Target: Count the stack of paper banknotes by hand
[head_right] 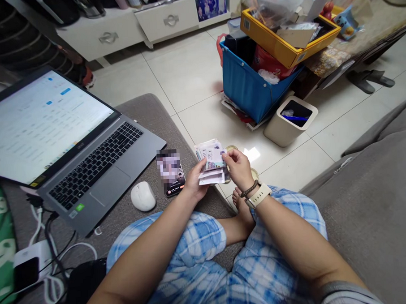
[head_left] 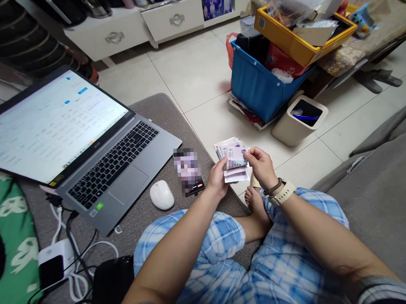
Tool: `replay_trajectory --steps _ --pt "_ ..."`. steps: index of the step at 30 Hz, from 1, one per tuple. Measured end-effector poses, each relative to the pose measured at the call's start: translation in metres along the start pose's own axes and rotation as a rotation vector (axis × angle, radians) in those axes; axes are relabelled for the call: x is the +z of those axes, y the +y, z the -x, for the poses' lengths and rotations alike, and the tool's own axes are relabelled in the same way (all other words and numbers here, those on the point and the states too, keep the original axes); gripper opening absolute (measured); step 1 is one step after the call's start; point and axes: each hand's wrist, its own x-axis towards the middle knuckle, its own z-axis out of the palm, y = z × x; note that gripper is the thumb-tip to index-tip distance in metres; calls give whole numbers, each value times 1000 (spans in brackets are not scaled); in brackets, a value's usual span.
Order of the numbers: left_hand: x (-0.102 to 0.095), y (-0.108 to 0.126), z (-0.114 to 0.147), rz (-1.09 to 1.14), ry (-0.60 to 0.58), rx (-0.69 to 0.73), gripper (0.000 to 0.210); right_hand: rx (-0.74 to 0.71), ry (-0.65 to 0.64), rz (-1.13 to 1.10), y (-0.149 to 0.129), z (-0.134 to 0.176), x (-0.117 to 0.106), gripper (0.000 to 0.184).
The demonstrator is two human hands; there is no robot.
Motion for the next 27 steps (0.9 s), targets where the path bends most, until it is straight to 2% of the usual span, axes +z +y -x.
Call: replay_trajectory --steps 7,14,21,27 --pt "1 4 0 21 26 -88 26 -4 -18 -38 -7 3 2 27" --pt "-3 0 3 -87 20 -4 24 0 -41 -25 -3 -1 -2 30" --pt "0 -3 2 -87 -77 79 21 54 -74 -45 -4 -1 -3 33" --pt "-1 -3 -2 -33 -51 80 20 10 -100 -60 -6 2 -4 33"
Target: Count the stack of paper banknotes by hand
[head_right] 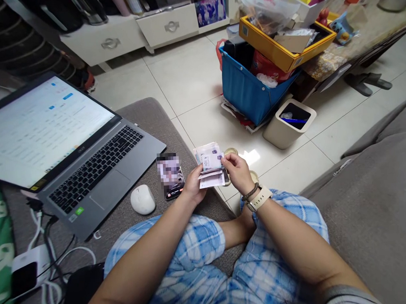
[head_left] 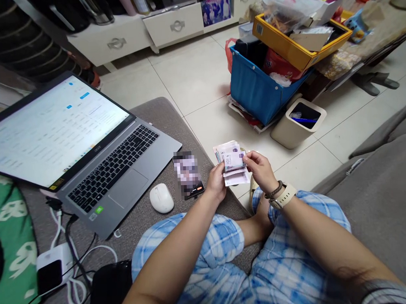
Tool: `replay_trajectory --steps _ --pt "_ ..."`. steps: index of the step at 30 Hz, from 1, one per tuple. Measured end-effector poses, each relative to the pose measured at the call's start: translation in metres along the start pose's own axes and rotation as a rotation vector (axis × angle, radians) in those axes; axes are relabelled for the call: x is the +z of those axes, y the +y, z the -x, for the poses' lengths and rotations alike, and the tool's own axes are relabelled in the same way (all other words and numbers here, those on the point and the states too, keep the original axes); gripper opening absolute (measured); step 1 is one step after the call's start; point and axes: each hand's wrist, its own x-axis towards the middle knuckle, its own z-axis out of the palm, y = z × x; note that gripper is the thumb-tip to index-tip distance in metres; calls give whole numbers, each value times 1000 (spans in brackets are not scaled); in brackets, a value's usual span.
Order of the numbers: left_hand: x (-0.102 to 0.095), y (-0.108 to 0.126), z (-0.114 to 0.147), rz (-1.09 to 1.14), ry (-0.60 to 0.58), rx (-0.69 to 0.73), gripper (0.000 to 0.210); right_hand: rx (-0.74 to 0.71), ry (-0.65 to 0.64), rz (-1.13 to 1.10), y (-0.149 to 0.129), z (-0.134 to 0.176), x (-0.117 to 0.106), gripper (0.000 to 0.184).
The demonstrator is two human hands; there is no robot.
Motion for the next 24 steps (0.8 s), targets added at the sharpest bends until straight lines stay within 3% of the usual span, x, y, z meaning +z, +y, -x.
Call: replay_trajectory --steps 5,13,24 --pt "0 3 -1 71 -9 -68 23 43 -83 -22 3 1 -1 37" --pt "-1 3 3 -70 46 -36 20 59 70 38 14 -5 -6 31" --pt "1 -1 1 -15 47 -23 18 40 33 70 14 -6 -6 30"
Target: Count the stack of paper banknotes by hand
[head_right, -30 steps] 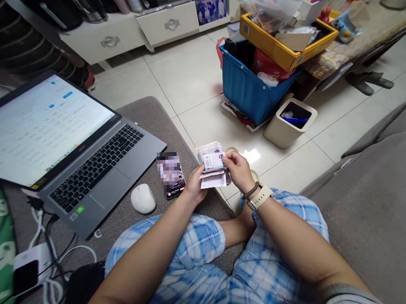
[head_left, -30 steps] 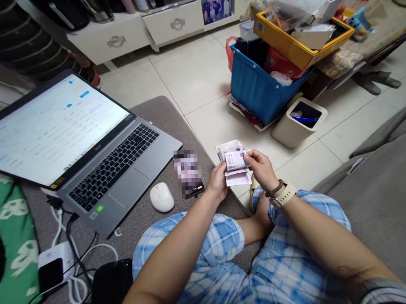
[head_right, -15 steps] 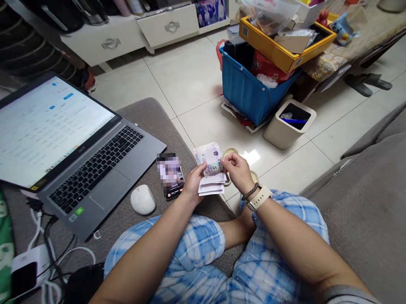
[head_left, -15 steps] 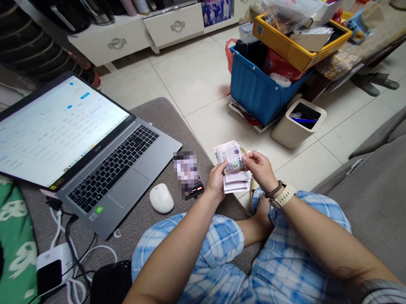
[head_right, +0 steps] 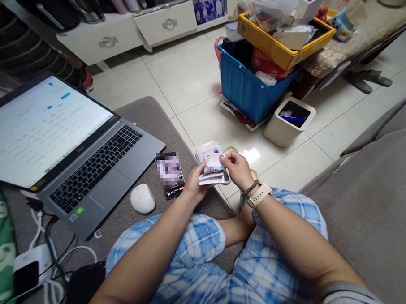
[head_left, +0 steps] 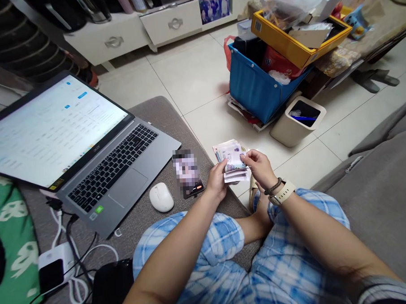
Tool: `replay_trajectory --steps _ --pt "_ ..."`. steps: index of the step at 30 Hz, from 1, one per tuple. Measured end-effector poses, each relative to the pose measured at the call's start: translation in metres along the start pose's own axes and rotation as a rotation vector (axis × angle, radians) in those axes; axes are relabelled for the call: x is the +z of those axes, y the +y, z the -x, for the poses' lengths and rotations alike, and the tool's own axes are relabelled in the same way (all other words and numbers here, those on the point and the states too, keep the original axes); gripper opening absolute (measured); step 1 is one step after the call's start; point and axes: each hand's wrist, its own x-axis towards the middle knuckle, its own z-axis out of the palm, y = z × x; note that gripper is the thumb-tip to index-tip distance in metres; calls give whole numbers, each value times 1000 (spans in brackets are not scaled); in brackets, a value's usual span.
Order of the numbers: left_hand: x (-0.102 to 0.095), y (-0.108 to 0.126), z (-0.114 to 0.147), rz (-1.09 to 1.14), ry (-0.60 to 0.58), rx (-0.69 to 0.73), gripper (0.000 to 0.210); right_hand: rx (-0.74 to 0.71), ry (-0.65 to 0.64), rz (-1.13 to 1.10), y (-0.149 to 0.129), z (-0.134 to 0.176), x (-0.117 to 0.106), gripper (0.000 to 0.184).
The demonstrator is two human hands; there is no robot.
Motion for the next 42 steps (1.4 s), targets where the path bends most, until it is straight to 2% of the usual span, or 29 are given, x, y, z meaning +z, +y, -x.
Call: replay_trajectory --steps 7,26,32,34,37,40,42 --pt "-2 0 -7 79 10 -43 27 -10 -44 -47 -15 6 6 31" --pt "-1 -2 -6 75 41 -21 25 -51 -37 -30 -11 6 6 31" --pt "1 2 -3 67 -26 -64 27 43 -74 -53 -8 7 4 43" --pt "1 3 -1 65 -27 -48 24 22 -81 -37 -7 5 2 41" --pt "-1 3 0 23 5 -28 18 -35 -7 -5 -7 3 0 36" --pt "-3 2 0 -22 28 -35 19 -6 86 23 -7 1 -1 33" --pt "-3 1 1 -21 25 -33 21 12 99 32 -7 1 -1 33"
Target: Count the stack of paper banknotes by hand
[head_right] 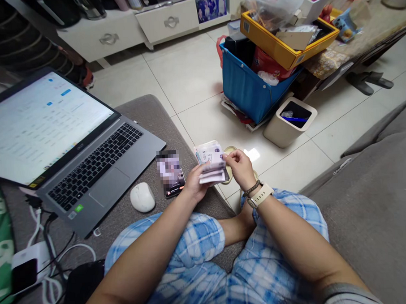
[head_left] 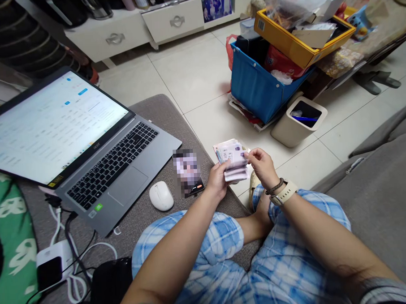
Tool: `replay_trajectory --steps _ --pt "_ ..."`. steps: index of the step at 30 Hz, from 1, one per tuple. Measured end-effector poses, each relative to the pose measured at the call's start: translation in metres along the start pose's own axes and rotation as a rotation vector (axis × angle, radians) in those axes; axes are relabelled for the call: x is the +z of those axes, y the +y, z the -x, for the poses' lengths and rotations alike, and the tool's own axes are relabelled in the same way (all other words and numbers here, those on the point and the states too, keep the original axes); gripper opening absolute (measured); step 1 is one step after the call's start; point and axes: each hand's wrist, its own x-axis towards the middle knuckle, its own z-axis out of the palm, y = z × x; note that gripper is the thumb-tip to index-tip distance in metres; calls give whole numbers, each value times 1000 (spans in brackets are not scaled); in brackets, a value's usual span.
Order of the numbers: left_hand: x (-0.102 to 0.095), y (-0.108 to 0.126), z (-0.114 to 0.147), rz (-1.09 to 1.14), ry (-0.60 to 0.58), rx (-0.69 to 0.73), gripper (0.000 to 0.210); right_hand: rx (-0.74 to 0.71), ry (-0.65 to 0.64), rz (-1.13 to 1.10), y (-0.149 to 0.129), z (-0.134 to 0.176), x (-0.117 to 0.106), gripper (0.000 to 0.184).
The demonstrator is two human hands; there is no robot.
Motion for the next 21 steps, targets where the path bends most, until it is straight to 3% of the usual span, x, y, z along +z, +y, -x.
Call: replay_trajectory --steps 21 --pt "2 -6 -9 89 5 25 22 59 -127 -83 -8 5 4 30"
